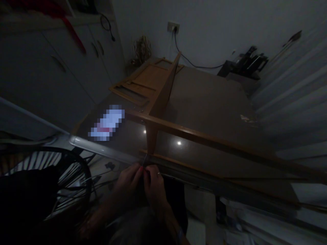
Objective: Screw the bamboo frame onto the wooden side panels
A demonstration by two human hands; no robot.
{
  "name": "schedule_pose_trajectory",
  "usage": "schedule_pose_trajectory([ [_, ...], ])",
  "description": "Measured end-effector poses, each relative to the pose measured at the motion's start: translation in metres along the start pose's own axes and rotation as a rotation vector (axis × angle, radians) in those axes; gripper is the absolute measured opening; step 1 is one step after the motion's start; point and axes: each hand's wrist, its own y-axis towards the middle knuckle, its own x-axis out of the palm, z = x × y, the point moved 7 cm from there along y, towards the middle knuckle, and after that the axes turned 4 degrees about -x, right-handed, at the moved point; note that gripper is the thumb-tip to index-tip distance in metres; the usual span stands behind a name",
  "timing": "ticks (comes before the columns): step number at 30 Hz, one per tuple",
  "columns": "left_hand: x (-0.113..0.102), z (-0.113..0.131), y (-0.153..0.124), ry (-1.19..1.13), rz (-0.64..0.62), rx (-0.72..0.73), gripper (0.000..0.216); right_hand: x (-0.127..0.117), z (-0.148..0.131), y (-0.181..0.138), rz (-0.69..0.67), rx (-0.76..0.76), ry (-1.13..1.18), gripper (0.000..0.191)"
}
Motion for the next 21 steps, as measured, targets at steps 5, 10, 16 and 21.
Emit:
schedule_pose_trajectory([
  [5,0.003,-0.003,-0.001,0.032,-0.029,0.029,0.030,-0.002,0.001,0.001,0.020,0.038,0.009,0.015],
  [10,0.003,-0.006,0.000,0.045,-0.063,0.054,0.031,-0.005,-0.006,0.002,0.015,0.065,0.033,0.015],
  [16,-0.003,-0.002,0.006,0.199,-0.039,0.192,0.033,-0.011,-0.014,0.007,-0.035,0.179,0.115,0.018],
  [21,-0.004,0.001,0.008,0.298,-0.064,0.309,0.027,-0.009,-0.012,0.015,-0.072,0.293,0.174,0.033],
])
